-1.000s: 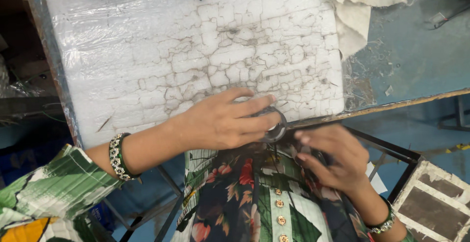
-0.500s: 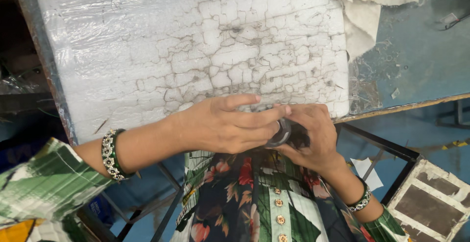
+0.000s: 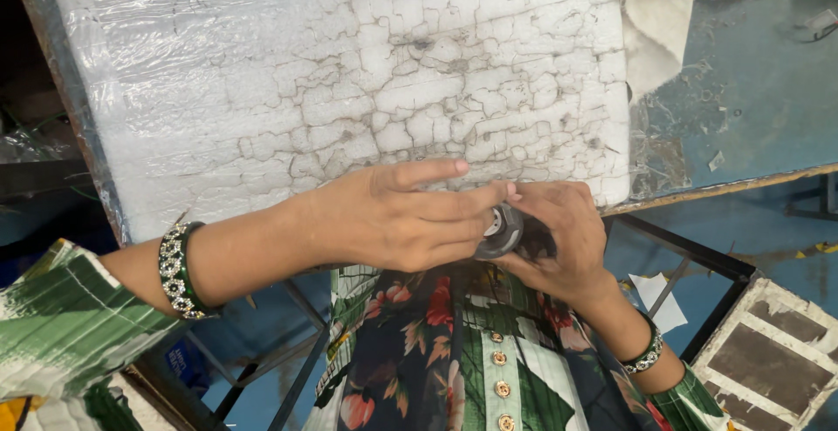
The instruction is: The person assembles small electronic components on a workbench. They insert wires into a white plastic piece, place it into a black cylindrical housing, and secure it using a green power drill. The person repeats this process with multiple components, handling screws and wires throughout the task.
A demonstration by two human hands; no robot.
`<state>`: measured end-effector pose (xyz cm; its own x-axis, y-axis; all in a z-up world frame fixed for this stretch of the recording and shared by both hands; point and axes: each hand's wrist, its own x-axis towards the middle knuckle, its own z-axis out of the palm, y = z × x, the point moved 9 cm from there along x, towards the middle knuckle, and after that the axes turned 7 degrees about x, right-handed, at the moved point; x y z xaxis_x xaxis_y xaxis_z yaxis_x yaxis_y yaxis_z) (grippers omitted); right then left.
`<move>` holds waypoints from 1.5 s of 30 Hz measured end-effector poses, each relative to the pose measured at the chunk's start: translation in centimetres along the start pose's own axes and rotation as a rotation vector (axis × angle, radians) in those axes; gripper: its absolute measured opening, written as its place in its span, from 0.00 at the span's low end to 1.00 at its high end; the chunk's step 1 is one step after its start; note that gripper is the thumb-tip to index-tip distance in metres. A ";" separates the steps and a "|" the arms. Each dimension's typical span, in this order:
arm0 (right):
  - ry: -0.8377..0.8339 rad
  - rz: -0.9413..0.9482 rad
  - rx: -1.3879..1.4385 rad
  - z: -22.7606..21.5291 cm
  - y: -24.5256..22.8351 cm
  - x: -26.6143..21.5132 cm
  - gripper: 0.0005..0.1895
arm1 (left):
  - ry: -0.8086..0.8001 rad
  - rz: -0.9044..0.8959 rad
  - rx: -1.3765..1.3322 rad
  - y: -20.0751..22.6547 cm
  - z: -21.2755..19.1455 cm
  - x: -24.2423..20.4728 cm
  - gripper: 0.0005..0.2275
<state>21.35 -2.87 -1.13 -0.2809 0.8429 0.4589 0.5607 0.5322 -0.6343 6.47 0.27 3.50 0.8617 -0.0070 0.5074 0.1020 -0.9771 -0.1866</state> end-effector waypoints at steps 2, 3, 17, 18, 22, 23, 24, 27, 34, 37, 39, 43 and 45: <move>0.001 -0.006 0.007 0.0 0.0 -0.1 0.37 | 0.005 -0.021 -0.014 -0.1 0.2 0.0 0.04; 0.001 -0.010 0.010 0.0 0.0 -0.1 0.36 | 0.008 -0.031 -0.020 -0.1 0.2 0.1 0.05; -0.040 0.008 0.051 -0.1 -0.3 0.7 0.35 | -0.090 -0.100 -0.234 -0.7 0.5 1.0 0.06; -0.041 0.008 0.060 -0.1 -0.4 0.8 0.35 | -0.083 -0.099 -0.243 -0.8 0.6 1.0 0.06; -0.036 0.011 0.053 -0.1 -0.4 1.0 0.34 | -0.060 -0.081 -0.263 -0.9 1.0 1.0 0.07; -0.036 0.014 0.055 0.0 -0.3 1.0 0.33 | -0.063 -0.061 -0.271 -0.9 1.2 1.0 0.06; -0.038 0.017 0.057 0.0 -0.3 1.0 0.33 | -0.067 -0.044 -0.279 -0.8 1.3 1.1 0.06; -0.043 0.026 0.051 0.0 -0.4 1.1 0.33 | -0.080 -0.045 -0.333 -0.9 1.6 1.1 0.05; -0.036 0.098 0.282 -1.5 0.3 1.7 0.35 | -0.101 -0.070 -0.358 -0.9 1.5 1.0 0.05; 0.159 0.308 0.520 -3.8 3.6 1.1 0.21 | -0.121 -0.076 -0.389 -0.9 1.4 1.4 0.04; 0.300 0.496 0.312 -6.0 6.6 0.6 0.14 | -0.159 -0.071 -0.406 -0.9 1.6 1.5 0.03; 0.110 0.397 0.309 -4.8 7.3 6.0 0.07 | -0.166 -0.074 -0.397 -0.9 1.7 1.6 0.04; 0.011 0.326 0.170 -4.1 7.2 9.4 0.15 | -0.158 -0.086 -0.398 -0.8 1.6 1.5 0.04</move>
<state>25.95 8.60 1.21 -0.0998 0.9699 0.2223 0.4817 0.2426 -0.8421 8.52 1.39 3.05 0.9269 0.0803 0.3665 0.0038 -0.9788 0.2049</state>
